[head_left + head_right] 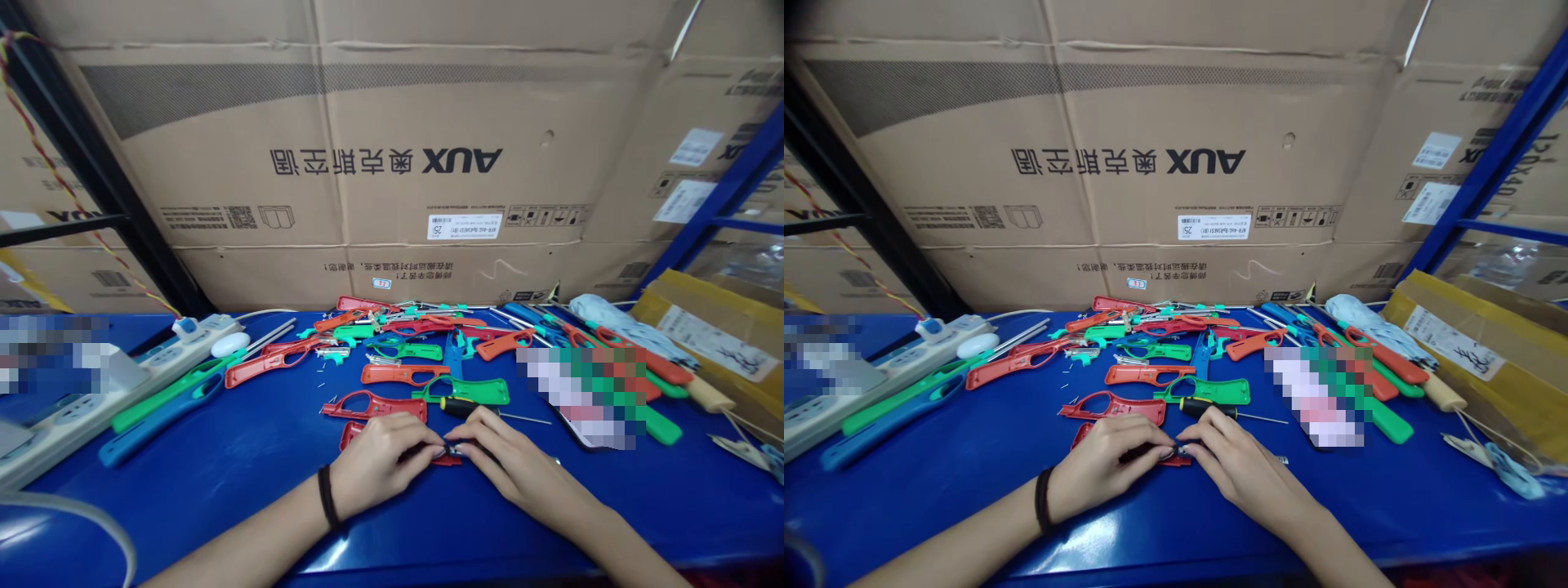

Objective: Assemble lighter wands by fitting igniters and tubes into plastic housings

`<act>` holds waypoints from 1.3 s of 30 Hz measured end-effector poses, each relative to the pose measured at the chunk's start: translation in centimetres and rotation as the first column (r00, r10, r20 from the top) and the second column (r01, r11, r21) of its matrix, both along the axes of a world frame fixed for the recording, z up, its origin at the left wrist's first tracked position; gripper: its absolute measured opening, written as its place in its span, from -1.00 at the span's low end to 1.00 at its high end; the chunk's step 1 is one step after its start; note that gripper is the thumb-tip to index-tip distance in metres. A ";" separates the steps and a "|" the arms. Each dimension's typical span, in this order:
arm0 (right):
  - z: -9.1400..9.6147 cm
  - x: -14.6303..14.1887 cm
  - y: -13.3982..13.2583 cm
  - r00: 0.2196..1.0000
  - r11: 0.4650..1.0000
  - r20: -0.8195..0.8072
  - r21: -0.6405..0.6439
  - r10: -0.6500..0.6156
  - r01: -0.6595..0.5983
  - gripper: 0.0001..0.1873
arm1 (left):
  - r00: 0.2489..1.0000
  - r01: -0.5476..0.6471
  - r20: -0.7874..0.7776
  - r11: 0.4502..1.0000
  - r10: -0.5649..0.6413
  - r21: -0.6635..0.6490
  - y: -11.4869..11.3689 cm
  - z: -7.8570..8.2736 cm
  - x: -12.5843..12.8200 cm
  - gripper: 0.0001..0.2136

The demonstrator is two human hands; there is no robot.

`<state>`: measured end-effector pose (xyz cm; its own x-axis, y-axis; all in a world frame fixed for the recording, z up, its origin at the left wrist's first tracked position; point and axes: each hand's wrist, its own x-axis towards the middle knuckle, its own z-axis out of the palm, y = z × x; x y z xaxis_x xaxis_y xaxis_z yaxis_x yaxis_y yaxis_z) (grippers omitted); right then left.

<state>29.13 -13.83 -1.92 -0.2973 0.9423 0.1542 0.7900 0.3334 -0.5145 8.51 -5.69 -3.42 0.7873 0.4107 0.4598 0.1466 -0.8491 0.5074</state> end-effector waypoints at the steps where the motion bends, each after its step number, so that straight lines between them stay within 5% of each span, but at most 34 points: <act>1: 0.0 0.0 0.0 1.000 1.000 -0.002 -0.002 -0.005 0.005 -0.79 | 1.000 0.004 0.003 1.000 -0.004 -0.003 0.0 0.0 0.0 -0.86; 14: -0.2 0.0 0.1 1.000 0.999 -0.021 -0.049 -0.022 0.021 -0.79 | 0.999 0.022 0.032 0.999 -0.021 -0.024 0.0 -0.1 0.0 -0.84; 26: -0.2 -0.5 -0.1 0.998 0.998 0.058 0.045 0.034 -0.037 -0.82 | 0.999 0.042 0.025 0.999 -0.042 0.012 0.2 -0.1 0.0 -0.84; 39: -0.2 -0.9 0.0 0.999 0.999 0.010 -0.007 -0.038 0.038 -0.88 | 0.998 0.054 0.036 0.998 -0.055 0.015 0.2 -0.2 0.0 -0.86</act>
<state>28.23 -13.84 -2.09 -0.2626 0.9540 0.1449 0.8072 0.2995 -0.5087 8.54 -5.46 -3.59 0.7912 0.3608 0.4938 0.0817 -0.8626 0.4993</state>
